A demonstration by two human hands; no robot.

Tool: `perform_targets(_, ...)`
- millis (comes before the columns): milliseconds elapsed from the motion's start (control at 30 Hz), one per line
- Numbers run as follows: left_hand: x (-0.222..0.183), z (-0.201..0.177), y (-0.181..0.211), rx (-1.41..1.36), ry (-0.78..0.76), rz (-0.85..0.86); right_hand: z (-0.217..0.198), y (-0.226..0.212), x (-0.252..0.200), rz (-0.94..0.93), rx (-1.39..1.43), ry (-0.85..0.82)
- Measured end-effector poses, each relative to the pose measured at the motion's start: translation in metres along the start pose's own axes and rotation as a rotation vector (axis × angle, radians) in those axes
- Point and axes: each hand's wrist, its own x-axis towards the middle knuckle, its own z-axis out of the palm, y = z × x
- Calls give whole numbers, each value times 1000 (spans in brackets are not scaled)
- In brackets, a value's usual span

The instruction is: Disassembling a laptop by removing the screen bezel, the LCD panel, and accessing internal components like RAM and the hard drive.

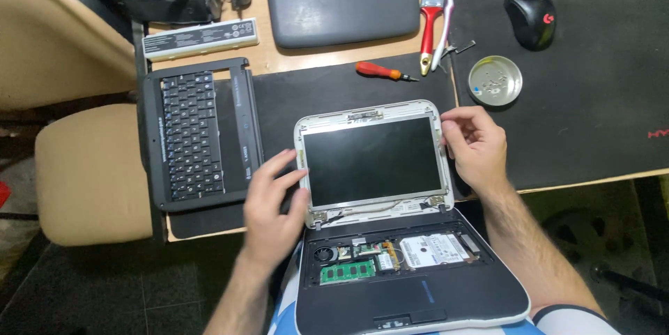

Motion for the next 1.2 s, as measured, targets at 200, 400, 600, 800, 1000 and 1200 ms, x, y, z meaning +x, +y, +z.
perform_targets(200,14,37,13,-164,-238,-302,-9,6,-5,-25,10,94)
perform_targets(400,11,41,3,-104,-306,-238,11,-65,53,-508,-526,-111)
perform_targets(600,3,43,-12,-92,-284,-224,62,-88,126,-534,-803,-420)
perform_targets(800,6,40,-10,-150,-266,-275,73,-50,146,-475,-936,-530)
perform_targets(1000,0,43,-15,-345,-228,-315,3,-28,108,-308,-98,-175)
perform_targets(1200,-3,54,-13,-378,-169,-298,-26,36,62,-426,-7,22)
